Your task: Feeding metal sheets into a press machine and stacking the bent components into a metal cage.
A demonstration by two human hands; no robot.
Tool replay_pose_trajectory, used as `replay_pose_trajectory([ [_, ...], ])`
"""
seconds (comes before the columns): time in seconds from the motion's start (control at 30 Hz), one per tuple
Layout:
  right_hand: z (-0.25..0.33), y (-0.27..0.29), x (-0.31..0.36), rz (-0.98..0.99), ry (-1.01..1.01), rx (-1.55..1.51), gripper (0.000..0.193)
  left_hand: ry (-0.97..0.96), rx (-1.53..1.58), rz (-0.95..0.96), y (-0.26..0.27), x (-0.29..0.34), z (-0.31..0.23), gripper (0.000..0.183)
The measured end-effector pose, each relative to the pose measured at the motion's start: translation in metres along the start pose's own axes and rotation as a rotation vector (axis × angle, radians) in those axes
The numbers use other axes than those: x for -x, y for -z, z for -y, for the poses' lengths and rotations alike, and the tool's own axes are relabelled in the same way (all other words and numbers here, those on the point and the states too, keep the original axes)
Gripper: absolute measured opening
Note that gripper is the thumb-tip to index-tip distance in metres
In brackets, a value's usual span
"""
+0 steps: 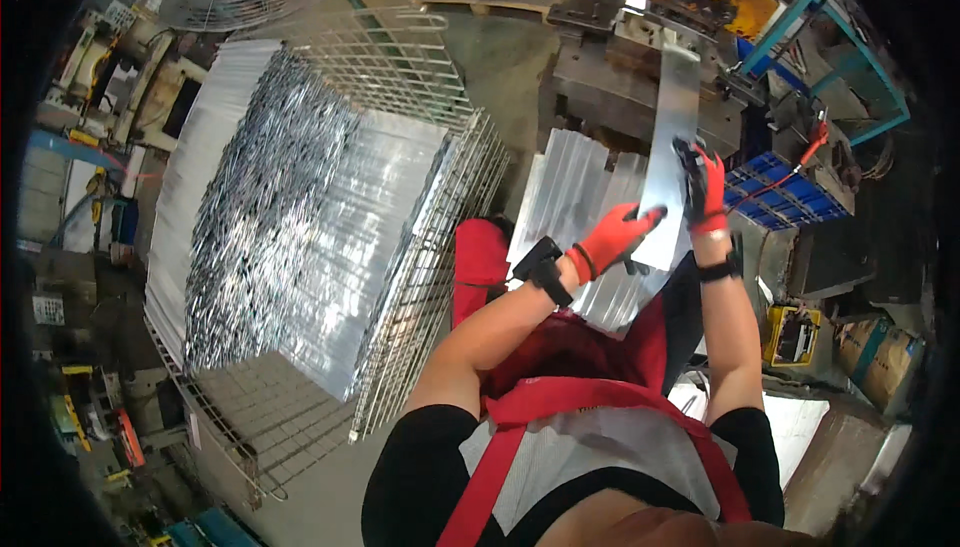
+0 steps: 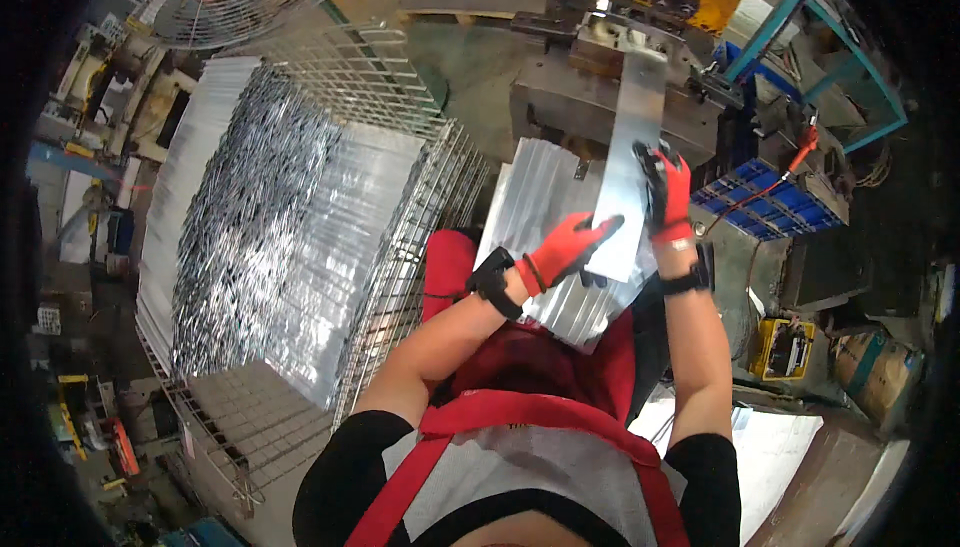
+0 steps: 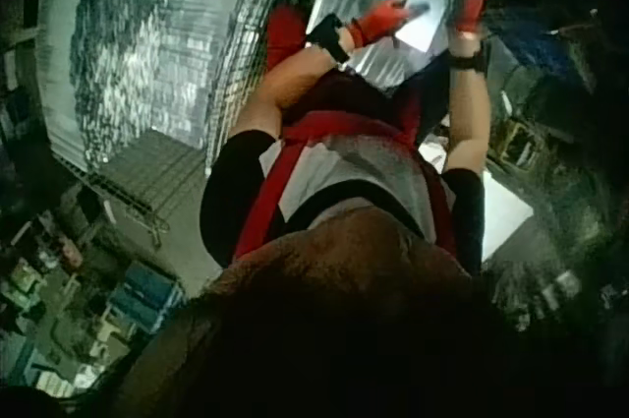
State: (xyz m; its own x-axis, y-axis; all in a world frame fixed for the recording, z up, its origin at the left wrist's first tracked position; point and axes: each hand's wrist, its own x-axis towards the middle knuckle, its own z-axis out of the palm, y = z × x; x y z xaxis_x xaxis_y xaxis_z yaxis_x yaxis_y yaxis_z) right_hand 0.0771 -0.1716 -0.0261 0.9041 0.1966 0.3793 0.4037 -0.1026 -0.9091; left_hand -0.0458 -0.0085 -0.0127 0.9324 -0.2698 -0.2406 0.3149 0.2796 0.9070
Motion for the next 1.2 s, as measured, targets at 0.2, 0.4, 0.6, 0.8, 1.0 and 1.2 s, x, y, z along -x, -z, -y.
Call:
replay_pose_trajectory([
  [0.2, -0.001, -0.02, 0.132, -0.234, -0.589, -0.611, 0.023, -0.037, -0.353, -0.171, 0.004, 0.065, 0.027, 0.031],
  [0.4, 0.015, -0.037, 0.152, -0.022, -0.811, -0.55, 0.034, 0.026, -0.507, -0.317, 0.029, 0.088, 0.043, 0.021],
  [0.6, 0.028, -0.033, 0.145, 0.05, -0.636, -0.632, 0.038, -0.031, -0.776, -0.461, 0.076, 0.078, 0.06, 0.022],
  [0.8, 0.034, -0.024, 0.151, 0.0, -0.61, -0.574, 0.037, -0.032, -1.423, -0.562, 0.083, 0.071, 0.052, 0.035],
  [1.0, 0.041, -0.013, 0.156, -0.075, -0.592, -0.524, 0.036, -0.115, -1.378, -0.39, 0.042, 0.06, 0.068, 0.053],
  [1.2, 0.048, -0.017, 0.154, -0.111, -0.53, -0.499, 0.035, 0.059, -1.367, -0.243, 0.02, 0.042, 0.098, 0.061],
])
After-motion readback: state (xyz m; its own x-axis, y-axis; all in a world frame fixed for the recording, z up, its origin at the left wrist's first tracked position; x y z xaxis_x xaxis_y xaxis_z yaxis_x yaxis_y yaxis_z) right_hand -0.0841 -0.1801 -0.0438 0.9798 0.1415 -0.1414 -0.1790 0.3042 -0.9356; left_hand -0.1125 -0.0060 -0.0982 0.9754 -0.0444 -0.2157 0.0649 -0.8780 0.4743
